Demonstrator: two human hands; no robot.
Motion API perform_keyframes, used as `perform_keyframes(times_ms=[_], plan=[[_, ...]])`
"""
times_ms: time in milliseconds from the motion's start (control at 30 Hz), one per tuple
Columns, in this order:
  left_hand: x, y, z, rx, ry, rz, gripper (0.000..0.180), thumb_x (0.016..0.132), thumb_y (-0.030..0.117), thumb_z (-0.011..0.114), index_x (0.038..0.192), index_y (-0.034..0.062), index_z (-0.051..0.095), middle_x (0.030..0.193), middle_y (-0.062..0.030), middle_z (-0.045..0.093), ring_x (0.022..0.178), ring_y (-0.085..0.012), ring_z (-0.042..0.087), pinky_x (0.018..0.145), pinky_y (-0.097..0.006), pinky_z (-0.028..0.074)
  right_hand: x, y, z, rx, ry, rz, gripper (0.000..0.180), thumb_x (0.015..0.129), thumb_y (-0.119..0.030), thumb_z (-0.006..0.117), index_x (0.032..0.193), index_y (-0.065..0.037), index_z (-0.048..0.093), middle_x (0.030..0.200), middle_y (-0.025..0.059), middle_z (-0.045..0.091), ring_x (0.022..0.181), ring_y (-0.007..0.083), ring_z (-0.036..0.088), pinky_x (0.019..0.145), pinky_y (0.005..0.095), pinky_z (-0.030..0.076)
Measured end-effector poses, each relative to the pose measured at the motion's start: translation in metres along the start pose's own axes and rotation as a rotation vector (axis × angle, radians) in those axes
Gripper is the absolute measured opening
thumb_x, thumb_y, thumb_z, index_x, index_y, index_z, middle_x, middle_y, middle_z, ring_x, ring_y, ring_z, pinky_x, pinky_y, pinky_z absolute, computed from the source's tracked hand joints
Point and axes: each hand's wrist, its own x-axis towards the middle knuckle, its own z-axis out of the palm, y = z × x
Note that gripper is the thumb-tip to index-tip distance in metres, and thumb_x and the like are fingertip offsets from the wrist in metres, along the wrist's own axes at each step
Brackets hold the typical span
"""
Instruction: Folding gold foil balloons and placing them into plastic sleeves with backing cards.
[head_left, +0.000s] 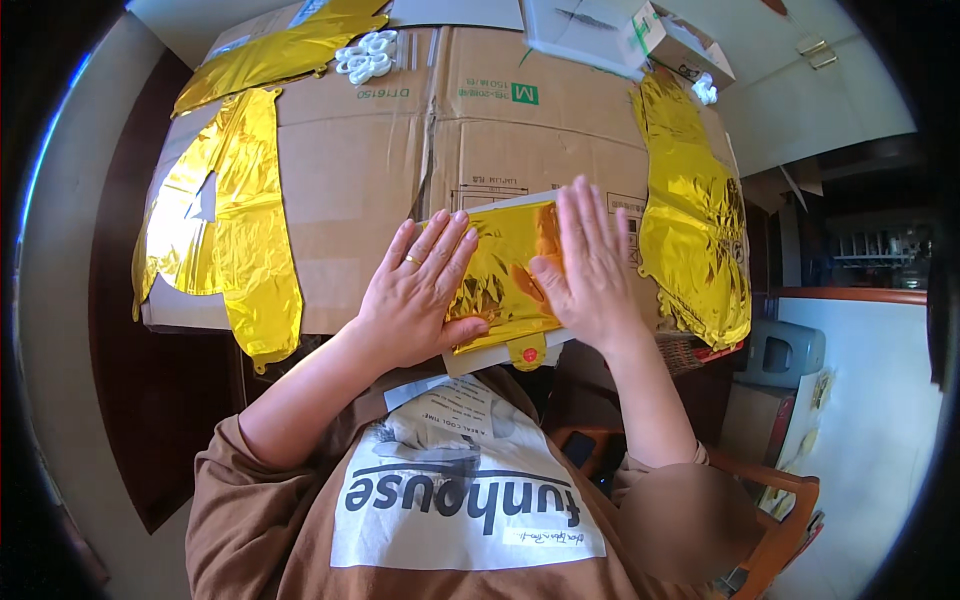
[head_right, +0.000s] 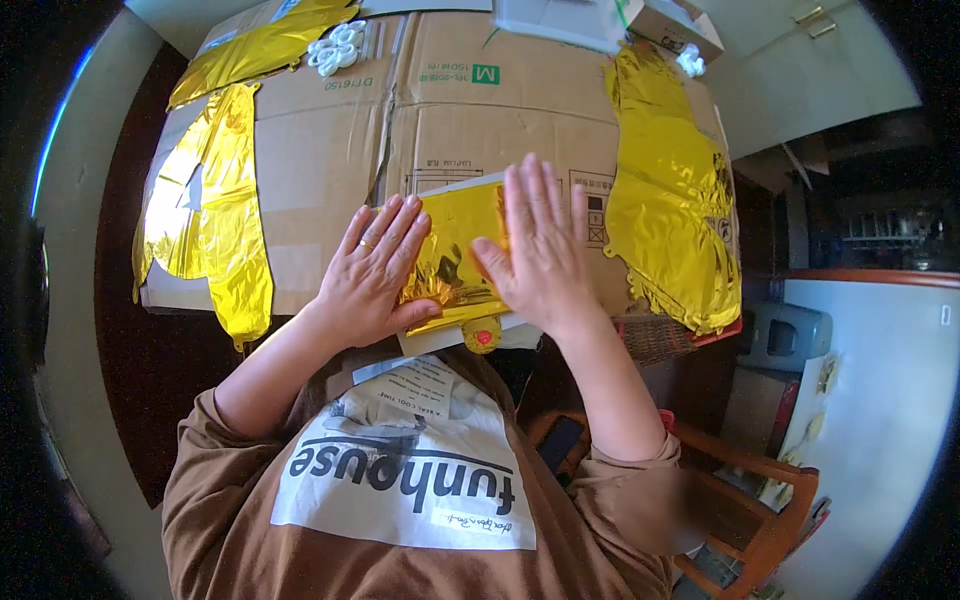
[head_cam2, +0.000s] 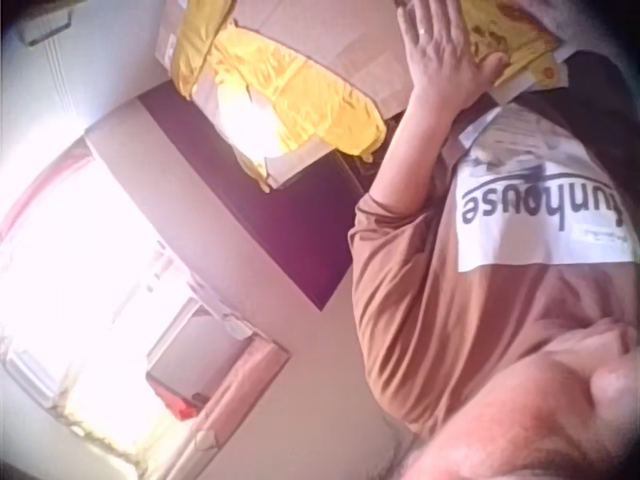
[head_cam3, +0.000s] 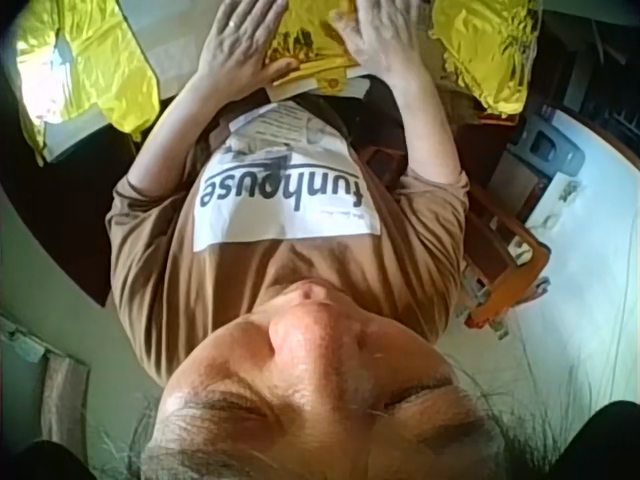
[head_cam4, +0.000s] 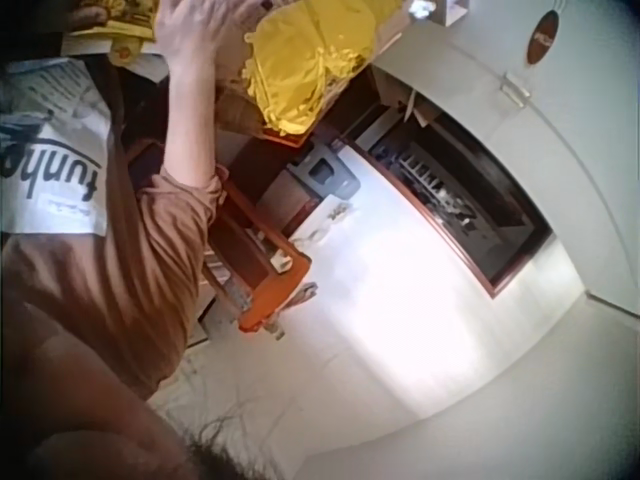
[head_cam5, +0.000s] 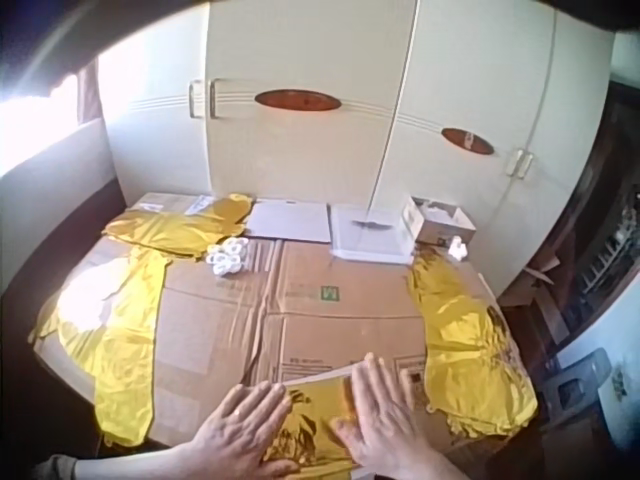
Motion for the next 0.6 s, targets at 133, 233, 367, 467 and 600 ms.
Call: perform_keyframes(times_ms=[133, 233, 367, 467, 600], plan=[[0.0, 0.0, 0.0, -0.014, 0.01, 0.005, 0.097, 0.093, 0.069, 0.049, 0.157, -0.0028, 0.03, 0.165, -0.0224, 0.026, 0.155, -0.0362, 0.021, 0.125, -0.051, 0.01, 0.003, -0.008, 0.02, 0.013, -0.015, -0.087, 0.085, 0.102, -0.054, 0.048, 0.159, 0.003, 0.021, 0.166, 0.0257, 0.021, 0.155, 0.0396, 0.019, 0.125, 0.057, 0.008], [-0.001, 0.0, -0.003, -0.086, 0.048, 0.004, 0.093, 0.093, 0.06, 0.057, 0.157, -0.002, 0.031, 0.164, -0.0227, 0.028, 0.154, -0.0369, 0.024, 0.125, -0.052, 0.014, 0.003, -0.007, 0.028, -0.028, -0.022, -0.103, 0.086, 0.101, -0.053, 0.05, 0.159, 0.004, 0.021, 0.166, 0.026, 0.021, 0.155, 0.0399, 0.019, 0.124, 0.0576, 0.008], [0.004, -0.015, -0.019, -0.46, 0.125, -0.063, 0.083, 0.09, 0.035, 0.073, 0.155, -0.0012, 0.034, 0.161, -0.0235, 0.033, 0.151, -0.0381, 0.029, 0.122, -0.049, 0.025, 0.002, -0.008, 0.03, -0.043, -0.005, -0.113, 0.086, 0.101, -0.054, 0.049, 0.159, 0.003, 0.021, 0.166, 0.0264, 0.021, 0.155, 0.0407, 0.019, 0.124, 0.0587, 0.008], [0.021, -0.038, -0.036, -0.677, 0.187, -0.287, 0.049, 0.087, 0.016, 0.074, 0.131, 0.001, 0.06, 0.12, -0.0174, 0.067, 0.105, -0.0291, 0.067, 0.09, -0.038, 0.054, 0.003, -0.009, 0.03, -0.056, -0.052, -0.078, 0.086, 0.101, -0.056, 0.047, 0.159, 0.003, 0.021, 0.166, 0.0264, 0.02, 0.155, 0.0411, 0.018, 0.124, 0.0593, 0.008], [0.061, -0.057, -0.061, -0.623, -0.171, -0.328, 0.03, 0.085, 0.016, 0.077, 0.109, -0.001, 0.07, 0.097, -0.0118, 0.073, 0.086, -0.0238, 0.07, 0.077, -0.036, 0.056, 0.003, -0.008, 0.028, -0.06, -0.056, -0.083, 0.088, 0.102, -0.06, 0.042, 0.159, 0.003, 0.021, 0.166, 0.026, 0.019, 0.155, 0.0406, 0.017, 0.124, 0.0594, 0.006]])
